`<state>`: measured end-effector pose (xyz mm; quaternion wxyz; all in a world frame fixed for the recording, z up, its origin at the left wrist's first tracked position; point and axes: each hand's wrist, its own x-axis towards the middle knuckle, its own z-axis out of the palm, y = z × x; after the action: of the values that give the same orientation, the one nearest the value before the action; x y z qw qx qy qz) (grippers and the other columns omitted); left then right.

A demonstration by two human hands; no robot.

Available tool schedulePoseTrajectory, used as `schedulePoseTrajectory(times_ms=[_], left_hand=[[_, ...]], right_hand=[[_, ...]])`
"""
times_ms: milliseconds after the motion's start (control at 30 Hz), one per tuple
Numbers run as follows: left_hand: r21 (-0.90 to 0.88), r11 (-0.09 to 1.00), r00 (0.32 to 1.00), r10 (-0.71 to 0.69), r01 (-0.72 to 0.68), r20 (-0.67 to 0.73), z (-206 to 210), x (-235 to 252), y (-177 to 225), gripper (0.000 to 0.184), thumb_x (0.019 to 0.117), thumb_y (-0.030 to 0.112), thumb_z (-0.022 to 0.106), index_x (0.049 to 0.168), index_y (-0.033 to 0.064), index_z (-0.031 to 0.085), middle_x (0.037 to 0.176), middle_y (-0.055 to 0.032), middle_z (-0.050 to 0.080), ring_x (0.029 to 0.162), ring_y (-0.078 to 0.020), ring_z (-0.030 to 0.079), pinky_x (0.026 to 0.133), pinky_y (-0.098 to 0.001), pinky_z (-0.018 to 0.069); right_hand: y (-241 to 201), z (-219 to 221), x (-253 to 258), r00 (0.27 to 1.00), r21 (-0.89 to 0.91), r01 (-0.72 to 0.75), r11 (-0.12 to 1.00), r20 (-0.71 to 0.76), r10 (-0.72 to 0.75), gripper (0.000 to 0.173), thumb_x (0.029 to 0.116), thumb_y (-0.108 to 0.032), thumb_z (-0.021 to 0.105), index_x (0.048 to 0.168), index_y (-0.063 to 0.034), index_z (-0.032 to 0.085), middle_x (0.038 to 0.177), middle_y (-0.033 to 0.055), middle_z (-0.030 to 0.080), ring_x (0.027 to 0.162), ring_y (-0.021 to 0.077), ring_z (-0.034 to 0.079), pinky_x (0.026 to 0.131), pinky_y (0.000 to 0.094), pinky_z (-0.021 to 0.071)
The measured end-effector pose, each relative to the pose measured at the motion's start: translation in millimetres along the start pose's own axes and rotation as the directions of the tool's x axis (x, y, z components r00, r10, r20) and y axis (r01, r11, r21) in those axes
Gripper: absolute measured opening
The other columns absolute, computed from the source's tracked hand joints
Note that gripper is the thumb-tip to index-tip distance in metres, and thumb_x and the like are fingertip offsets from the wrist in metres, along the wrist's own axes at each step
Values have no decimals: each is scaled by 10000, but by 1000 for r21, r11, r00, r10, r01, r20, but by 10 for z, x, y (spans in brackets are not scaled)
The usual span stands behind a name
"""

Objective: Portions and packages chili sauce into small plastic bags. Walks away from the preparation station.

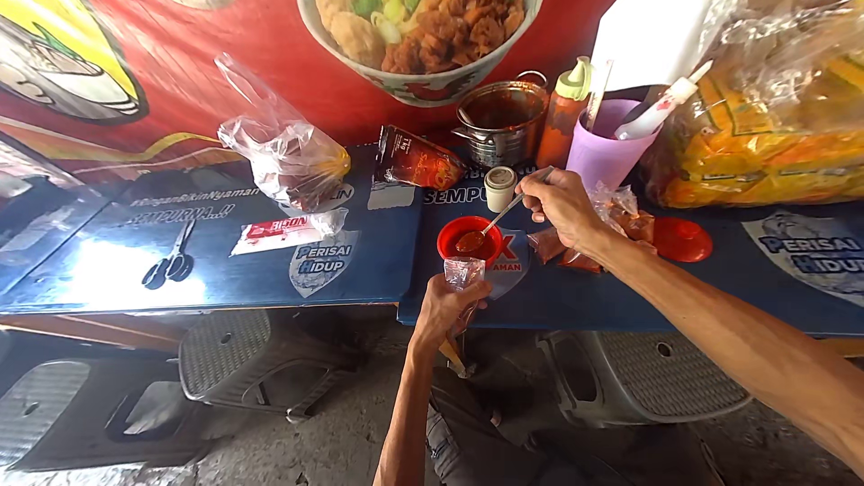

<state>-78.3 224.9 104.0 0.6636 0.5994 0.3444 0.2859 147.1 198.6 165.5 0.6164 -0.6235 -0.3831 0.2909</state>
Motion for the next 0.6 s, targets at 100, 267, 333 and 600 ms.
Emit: schedulePoseTrajectory(times_ms=[100,267,333,600], left_hand=[[8,1000,1000,3,-3,-4,6,-2,3,205,845,54,743,1007,-16,639,786,-67,725,670,-129,716,656,-259,615],[-9,1000,1000,11,-11,13,3,-3,2,184,842,49,735,994,-11,649,787,-60,725,675,-126,715,658,-256,614],[-18,1000,1000,15,-14,15,-1,1,-2,169,843,36,734,983,-10,650,779,-60,724,666,-125,713,655,-255,614],[-29,999,1000,20,-19,9,-4,-11,-39,185,837,53,741,983,-17,650,773,-67,724,654,-128,709,639,-256,610]], right_hand=[[-62,-19,-103,997,-50,69,996,46,-67,176,1059,-138,516,983,-56,652,694,-31,575,536,32,485,492,187,396],[-6,-93,-333,795,0,545,839,318,-516,154,1047,-99,527,1047,-28,664,795,-23,631,611,-3,533,534,140,447],[10,-115,-284,705,56,649,759,329,-628,150,1021,-58,545,1065,-2,677,891,-17,673,741,0,620,669,161,547],[263,-133,-359,920,-174,382,907,158,-357,235,1091,-243,502,1146,-60,638,768,43,648,547,95,521,481,225,418]])
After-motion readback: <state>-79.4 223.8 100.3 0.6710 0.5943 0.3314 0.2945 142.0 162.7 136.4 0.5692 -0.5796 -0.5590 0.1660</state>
